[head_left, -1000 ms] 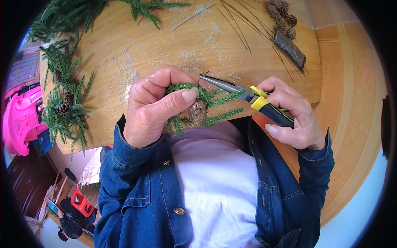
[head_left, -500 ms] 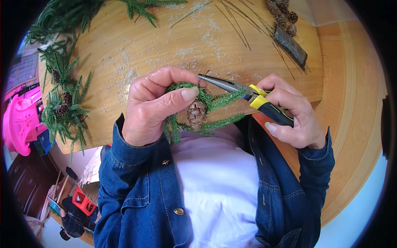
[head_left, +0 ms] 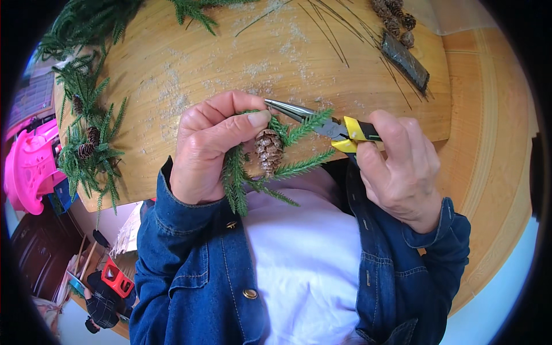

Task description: Assembling decorative pine branches by wiring pine cones to them.

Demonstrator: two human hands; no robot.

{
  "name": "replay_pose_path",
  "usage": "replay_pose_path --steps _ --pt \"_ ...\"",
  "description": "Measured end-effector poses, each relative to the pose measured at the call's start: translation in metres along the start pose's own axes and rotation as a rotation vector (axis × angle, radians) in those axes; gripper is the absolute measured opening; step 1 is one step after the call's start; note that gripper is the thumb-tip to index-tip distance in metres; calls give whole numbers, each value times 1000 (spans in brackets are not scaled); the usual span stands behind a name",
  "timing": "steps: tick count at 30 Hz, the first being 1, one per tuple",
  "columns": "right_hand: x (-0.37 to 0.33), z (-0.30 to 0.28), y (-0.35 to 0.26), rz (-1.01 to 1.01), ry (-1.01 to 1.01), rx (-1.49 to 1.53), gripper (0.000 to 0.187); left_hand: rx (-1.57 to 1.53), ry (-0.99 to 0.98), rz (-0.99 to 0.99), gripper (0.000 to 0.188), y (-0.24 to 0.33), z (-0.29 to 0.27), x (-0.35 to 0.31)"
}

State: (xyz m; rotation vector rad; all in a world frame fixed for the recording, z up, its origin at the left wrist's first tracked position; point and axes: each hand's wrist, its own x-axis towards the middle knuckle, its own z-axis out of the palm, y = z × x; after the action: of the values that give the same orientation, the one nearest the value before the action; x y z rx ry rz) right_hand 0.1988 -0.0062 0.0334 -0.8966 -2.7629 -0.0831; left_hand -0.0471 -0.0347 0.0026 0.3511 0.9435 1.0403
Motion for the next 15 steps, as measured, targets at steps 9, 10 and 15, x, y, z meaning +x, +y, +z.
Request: replay_pose_path --steps 9,10,15 --pt "3 -19 10 140 -116 398 24 11 19 81 15 -4 -12 -1" --pt "1 -18 13 143 -116 397 24 11 14 109 15 -4 -14 0" --pt "-5 -7 20 242 -95 771 29 29 -69 96 16 -6 -6 -1"
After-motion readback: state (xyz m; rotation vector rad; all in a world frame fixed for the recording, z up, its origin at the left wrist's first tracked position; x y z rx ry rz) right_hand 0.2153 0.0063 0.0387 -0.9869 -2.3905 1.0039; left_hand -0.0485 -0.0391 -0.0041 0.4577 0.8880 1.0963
